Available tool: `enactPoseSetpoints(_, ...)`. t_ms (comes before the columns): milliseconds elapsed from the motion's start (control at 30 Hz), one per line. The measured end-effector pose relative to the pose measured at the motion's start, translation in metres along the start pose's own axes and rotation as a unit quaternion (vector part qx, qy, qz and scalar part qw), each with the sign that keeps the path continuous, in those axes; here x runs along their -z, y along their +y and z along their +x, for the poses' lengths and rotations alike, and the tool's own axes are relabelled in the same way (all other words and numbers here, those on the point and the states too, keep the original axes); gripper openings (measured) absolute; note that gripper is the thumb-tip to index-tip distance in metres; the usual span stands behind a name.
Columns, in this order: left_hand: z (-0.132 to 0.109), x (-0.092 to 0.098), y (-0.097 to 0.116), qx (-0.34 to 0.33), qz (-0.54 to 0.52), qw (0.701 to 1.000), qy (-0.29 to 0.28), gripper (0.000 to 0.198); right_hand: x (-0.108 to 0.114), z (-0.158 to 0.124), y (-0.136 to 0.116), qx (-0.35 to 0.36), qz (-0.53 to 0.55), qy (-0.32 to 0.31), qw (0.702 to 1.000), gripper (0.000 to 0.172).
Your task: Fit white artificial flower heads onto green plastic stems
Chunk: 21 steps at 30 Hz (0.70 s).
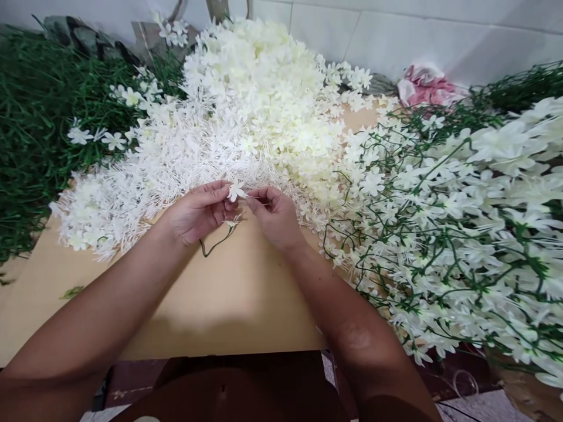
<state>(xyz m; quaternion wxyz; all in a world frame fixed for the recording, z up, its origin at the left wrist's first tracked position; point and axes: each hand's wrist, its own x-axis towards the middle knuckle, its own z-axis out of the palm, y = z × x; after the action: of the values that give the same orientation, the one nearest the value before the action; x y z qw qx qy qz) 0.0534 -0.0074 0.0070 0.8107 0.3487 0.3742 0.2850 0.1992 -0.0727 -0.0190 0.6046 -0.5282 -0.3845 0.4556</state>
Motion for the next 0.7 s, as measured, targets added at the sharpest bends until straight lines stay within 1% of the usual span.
enactPoseSetpoints(133, -0.0001, -0.0023, -0.0012, -0.008, 0.021, 1.0, 0.013, 0.031, -0.0008, -0.0013, -0.0004, 0.005, -0.004, -0.01, 1.0, 0.038)
enactPoseSetpoints(233, -0.0013, -0.004, -0.0027, -0.005, 0.02, 1.0, 0.005, 0.033, -0.0013, -0.0021, -0.001, 0.005, -0.007, -0.027, 1.0, 0.036)
enactPoseSetpoints(500, -0.0029, -0.0056, -0.0028, 0.002, 0.015, 1.0, 0.0, 0.036, -0.0012, -0.0026, -0.0023, -0.002, 0.026, -0.012, 1.0, 0.036)
enactPoseSetpoints(700, -0.0047, -0.0064, -0.0022, -0.004, 0.067, 0.998, -0.001, 0.029, -0.0035, -0.0049, -0.0055, 0.015, 0.01, -0.016, 1.0, 0.037)
